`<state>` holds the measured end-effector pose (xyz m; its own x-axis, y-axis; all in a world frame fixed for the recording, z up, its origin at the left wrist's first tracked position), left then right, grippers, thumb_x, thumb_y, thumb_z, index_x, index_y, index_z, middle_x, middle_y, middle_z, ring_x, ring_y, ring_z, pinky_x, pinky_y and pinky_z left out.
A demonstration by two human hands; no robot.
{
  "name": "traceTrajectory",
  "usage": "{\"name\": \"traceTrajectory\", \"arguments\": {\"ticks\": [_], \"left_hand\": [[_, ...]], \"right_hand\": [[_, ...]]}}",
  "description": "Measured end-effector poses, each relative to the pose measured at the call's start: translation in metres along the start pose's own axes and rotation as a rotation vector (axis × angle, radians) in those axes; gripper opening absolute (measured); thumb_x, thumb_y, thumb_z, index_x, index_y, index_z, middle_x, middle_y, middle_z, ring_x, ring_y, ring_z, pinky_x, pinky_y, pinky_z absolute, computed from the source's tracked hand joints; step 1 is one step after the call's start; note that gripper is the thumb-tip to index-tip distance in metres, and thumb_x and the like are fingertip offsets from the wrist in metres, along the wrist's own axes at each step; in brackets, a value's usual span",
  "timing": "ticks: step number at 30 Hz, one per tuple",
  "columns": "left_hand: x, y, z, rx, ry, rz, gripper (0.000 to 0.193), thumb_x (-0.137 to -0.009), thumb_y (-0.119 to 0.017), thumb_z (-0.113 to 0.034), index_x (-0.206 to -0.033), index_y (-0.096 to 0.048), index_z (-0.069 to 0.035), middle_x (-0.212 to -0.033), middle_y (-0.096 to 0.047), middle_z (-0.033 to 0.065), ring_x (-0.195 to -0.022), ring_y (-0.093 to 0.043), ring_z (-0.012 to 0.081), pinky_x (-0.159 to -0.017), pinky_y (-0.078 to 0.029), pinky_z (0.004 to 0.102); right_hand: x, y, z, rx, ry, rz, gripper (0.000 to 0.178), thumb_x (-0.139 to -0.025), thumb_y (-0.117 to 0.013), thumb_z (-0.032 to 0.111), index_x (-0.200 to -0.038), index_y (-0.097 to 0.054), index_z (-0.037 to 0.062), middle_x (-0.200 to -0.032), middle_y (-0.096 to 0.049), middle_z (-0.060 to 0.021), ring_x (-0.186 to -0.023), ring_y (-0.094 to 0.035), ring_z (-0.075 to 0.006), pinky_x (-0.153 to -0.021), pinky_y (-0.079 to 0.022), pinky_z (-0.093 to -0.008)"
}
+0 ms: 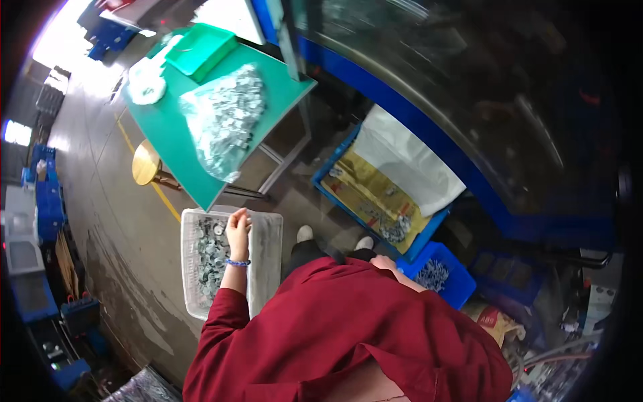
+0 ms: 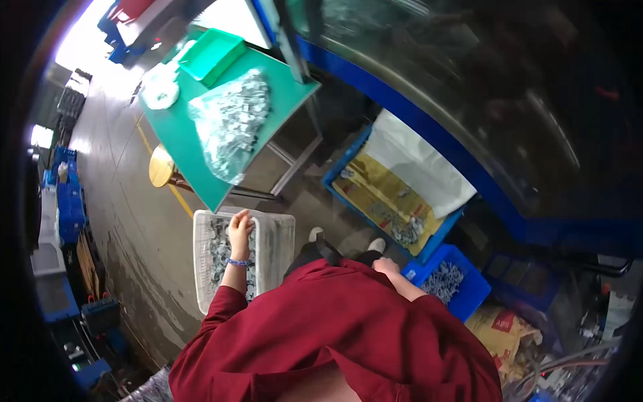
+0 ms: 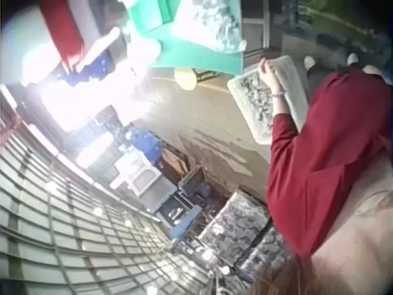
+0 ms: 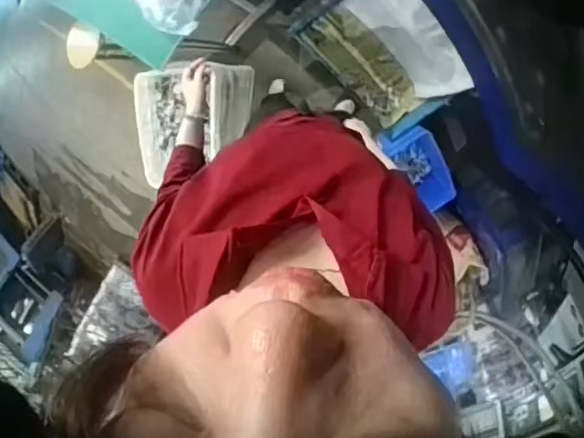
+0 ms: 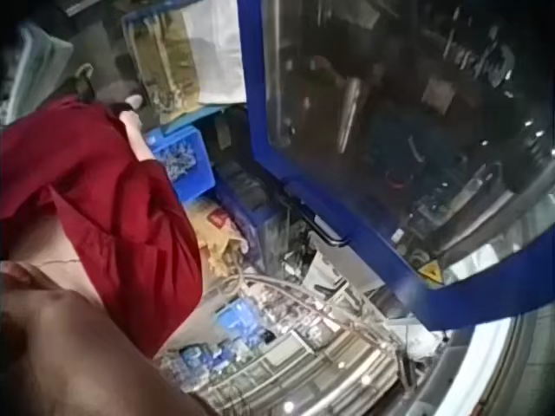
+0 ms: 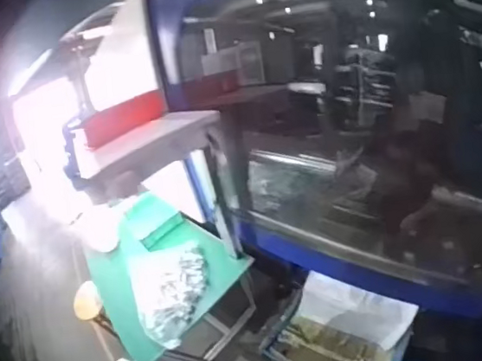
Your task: Gathering metal parts from storage bins and assembling them into plastic frames at a production workbench.
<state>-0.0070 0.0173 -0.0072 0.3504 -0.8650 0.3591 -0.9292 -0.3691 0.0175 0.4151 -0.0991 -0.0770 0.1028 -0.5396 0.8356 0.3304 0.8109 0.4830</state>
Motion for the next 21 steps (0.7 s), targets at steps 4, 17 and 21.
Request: {"name": "traceTrajectory", "arguments": {"ticks": [4, 17, 21], "left_hand": [[0.053, -0.090, 0.016, -0.208, 0.111, 0.337, 0.021, -0.091, -0.053, -0.010, -0.110, -0.059, -0.004, -0.092, -0.064, 0.0020, -0.076, -0.056, 0.0069, -0.069, -0.045, 0.0201], [-0.078, -0.274, 0.290, -0.284, 0.256, 0.935, 0.019, -0.090, -0.055, -0.011, -0.106, -0.058, 0.000, -0.088, -0.061, 0.0022, -0.077, -0.057, 0.0091, -0.071, -0.046, 0.0222], [-0.196, -0.325, 0.414, -0.767, -0.293, 0.744, 0.022, -0.082, -0.060, -0.019, -0.099, -0.062, -0.005, -0.092, -0.063, 0.0182, -0.084, -0.062, 0.0342, -0.072, -0.049, 0.0382]], "right_hand": [[0.018, -0.049, -0.040, 0.058, 0.189, -0.187, 0.017, -0.076, -0.060, 0.026, -0.084, -0.068, 0.0138, -0.095, -0.061, -0.0090, -0.098, -0.057, -0.0279, -0.082, -0.048, -0.0399], [-0.044, -0.104, -0.100, -1.100, 0.355, 0.304, 0.012, -0.087, -0.055, 0.015, -0.085, -0.060, 0.0048, -0.080, -0.064, -0.0068, -0.076, -0.062, -0.0160, -0.069, -0.049, -0.0304], [-0.225, -0.087, -0.174, -0.865, 0.071, -0.599, 0.012, -0.087, -0.058, 0.014, -0.088, -0.058, 0.0020, -0.079, -0.063, -0.0070, -0.074, -0.061, -0.0146, -0.067, -0.047, -0.0286]]}}
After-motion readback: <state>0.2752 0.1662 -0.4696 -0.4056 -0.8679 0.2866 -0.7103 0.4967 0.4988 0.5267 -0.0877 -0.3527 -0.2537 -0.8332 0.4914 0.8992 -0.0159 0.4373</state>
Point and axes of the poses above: each hand's wrist, its own x-axis away from the middle knuckle, its own y-axis out of the back of the hand, z = x × y, the point moved 2 cm from there along -x, towards the middle knuckle
